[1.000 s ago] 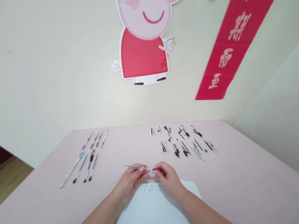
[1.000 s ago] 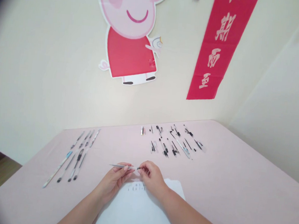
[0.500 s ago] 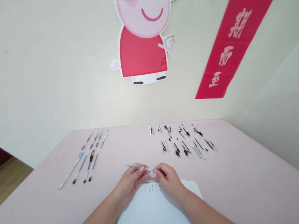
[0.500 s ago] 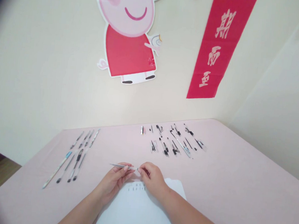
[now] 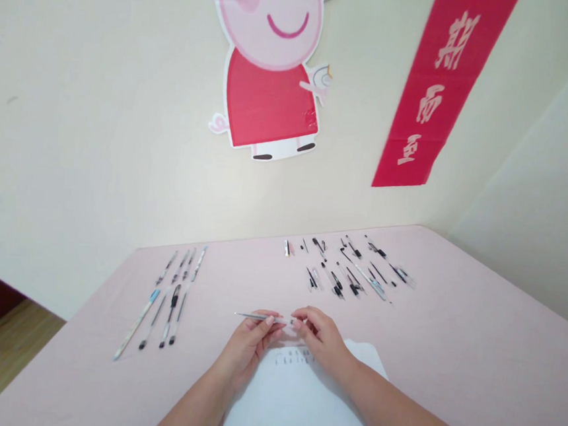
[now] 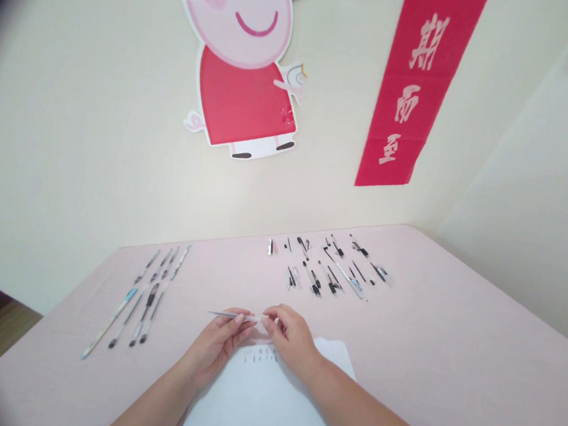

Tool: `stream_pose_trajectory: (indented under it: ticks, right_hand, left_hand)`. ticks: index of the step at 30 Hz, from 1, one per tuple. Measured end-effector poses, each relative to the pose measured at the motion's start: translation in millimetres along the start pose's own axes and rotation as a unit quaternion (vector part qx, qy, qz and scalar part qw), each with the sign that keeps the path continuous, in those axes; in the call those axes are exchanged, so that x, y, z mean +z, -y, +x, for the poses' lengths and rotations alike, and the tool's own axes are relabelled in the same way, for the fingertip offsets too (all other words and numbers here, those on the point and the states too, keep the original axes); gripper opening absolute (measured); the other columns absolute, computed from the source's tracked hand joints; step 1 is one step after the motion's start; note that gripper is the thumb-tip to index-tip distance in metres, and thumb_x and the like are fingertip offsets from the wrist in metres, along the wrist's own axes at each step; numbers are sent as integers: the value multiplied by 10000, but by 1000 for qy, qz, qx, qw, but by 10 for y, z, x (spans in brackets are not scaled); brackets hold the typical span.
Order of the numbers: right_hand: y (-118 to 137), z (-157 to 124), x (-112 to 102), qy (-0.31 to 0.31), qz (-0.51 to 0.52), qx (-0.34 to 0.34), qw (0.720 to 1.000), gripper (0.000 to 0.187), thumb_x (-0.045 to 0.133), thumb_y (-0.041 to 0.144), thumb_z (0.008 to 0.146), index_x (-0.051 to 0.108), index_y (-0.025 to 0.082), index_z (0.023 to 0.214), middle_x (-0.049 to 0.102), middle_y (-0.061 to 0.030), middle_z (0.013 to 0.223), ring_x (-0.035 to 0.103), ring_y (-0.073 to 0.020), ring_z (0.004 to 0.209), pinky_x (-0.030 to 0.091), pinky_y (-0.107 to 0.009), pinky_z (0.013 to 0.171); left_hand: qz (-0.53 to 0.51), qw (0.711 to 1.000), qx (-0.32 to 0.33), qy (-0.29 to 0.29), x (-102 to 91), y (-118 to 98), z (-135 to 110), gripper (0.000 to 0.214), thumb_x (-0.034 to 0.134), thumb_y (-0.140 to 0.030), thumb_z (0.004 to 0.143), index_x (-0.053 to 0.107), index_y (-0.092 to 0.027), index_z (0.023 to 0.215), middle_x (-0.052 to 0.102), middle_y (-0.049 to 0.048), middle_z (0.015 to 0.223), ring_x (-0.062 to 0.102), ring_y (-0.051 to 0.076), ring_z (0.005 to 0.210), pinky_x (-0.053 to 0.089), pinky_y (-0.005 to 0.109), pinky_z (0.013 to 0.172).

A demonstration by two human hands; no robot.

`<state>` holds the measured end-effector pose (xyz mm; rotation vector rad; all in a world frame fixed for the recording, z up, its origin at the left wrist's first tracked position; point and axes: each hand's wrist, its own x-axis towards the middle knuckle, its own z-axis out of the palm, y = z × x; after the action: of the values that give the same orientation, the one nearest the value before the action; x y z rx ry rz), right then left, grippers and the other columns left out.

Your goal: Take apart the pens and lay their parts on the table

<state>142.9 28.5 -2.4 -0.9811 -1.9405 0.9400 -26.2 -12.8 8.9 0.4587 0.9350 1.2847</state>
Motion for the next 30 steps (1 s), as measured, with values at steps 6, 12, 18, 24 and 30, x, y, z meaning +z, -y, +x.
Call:
stream_pose_trajectory:
  ticks: [6, 12, 18, 24, 30]
  right_hand:
    - [0, 2, 5, 14, -46, -19, 999, 291, 392, 310, 886, 564, 178, 692, 525, -6, 655, 492, -131, 635, 374, -249, 604]
    - [6, -4, 18, -1, -34, -11, 999, 144, 485, 226, 823, 600, 183, 748, 551, -5, 681, 501, -128, 635, 385, -245, 609]
    - [23, 0, -4, -6, -28, 0, 1000, 114, 517, 235, 800, 621, 188, 808, 572, -8, 704, 503, -124, 617, 394, -242, 599]
    - [-11, -4, -1, 10, -41, -8, 999, 297, 368, 304, 895, 583, 173, 736, 542, -12, 683, 501, -132, 645, 388, -253, 621]
    - [18, -10, 8, 13, -55, -10, 998, 212, 432, 250, 863, 571, 179, 719, 532, -3, 672, 485, -126, 632, 377, -248, 608]
  left_hand:
    - [3, 1000, 1, 7, 0, 4, -3, 144, 697, -157, 691, 634, -109, 812, 688, 61, 784, 645, 108, 736, 523, 183, 727]
    - [1, 1000, -1, 3, 4, 1, -1, 138, 692, -158, 697, 628, -107, 809, 691, 69, 771, 648, 110, 727, 525, 182, 718]
    - [-11, 1000, -1, 1, -6, 13, 11, 156, 702, -154, 686, 622, -105, 811, 694, 71, 767, 651, 119, 736, 526, 190, 728]
    - [-7, 1000, -3, 0, 3, -2, -4, 153, 705, -151, 682, 625, -107, 804, 696, 68, 767, 654, 117, 737, 523, 189, 732]
    - [-6, 1000, -5, 2, 11, -6, -4, 139, 701, -151, 687, 632, -106, 799, 699, 69, 762, 655, 110, 721, 525, 185, 724]
